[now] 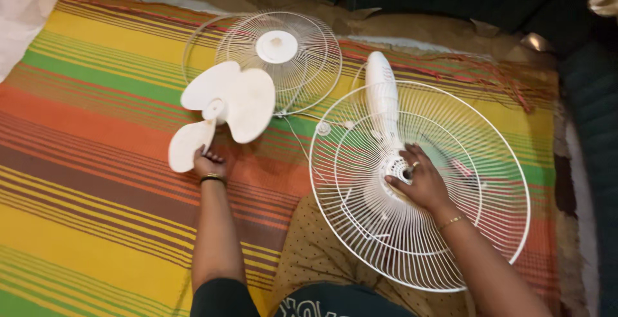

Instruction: The person assembles a white table fan on a colorful mat. They attach the fan blades to the motor hub, secure them with a nut, and then attach both the front and rear wire cages to complete the assembly.

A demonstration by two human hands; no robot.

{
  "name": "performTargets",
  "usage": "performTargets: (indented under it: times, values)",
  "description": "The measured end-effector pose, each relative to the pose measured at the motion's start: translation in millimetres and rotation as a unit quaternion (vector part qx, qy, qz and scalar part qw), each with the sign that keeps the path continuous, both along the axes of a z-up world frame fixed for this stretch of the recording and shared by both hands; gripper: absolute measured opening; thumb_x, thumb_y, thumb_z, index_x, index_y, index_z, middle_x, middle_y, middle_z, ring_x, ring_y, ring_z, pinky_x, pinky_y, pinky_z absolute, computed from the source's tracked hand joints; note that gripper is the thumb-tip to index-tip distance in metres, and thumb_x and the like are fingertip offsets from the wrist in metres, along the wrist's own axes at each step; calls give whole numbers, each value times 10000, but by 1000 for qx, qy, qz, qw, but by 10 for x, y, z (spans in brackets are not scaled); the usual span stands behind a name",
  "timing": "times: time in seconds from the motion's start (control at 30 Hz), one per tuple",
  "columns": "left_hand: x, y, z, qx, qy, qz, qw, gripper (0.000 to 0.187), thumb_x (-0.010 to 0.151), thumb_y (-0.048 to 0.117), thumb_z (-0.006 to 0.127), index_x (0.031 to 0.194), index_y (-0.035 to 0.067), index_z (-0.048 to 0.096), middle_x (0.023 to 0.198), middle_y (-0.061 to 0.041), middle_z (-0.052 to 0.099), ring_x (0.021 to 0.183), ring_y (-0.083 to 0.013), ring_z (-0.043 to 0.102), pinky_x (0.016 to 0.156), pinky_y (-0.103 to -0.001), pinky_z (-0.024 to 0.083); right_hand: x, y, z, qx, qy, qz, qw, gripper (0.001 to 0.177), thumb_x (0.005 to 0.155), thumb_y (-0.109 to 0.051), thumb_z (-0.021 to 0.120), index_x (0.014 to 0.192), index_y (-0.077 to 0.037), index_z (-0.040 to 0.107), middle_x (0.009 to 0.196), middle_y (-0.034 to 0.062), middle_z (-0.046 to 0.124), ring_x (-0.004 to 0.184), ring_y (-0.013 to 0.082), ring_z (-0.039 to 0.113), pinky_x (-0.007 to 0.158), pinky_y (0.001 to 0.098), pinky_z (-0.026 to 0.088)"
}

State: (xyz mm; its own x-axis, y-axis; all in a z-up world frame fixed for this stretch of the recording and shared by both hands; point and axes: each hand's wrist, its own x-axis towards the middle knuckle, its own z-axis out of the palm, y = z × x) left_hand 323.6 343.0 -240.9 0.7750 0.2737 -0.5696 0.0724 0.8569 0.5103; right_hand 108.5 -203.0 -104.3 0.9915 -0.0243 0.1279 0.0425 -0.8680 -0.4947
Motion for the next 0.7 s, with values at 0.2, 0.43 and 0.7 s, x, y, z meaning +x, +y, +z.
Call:
performTargets:
  times: [0.2,0.43,0.7]
  values:
    - [-644,-313,844,119,-137,16,983,197,971,192,602,813,151,493,625,48,361,563,-103,369,532,-281,300,81,-292,23,373,123,52,918,887,851,-700,576,1460,-56,569,1636,116,360,1552,293,158,1189,449,196]
    - [-1411,-1243,2301,133,-225,-191,946,72,929,164,600,955,98,589,689,30,485,585,-107,437,545,-278,371,57,-431,194,698,83,-3,711,989,936,-821,291,1436,5,504,1431,211,552,1353,334,493,1163,486,375]
    - [-2009,-2461,2062,230,-122,-407,876,228,904,225,639,898,-2,632,647,-37,578,563,-150,536,538,-315,460,-649,-802,1083,688,-23,-10,726,755,1004,-682,459,1464,-83,448,1480,222,540,1235,397,589,1037,538,495]
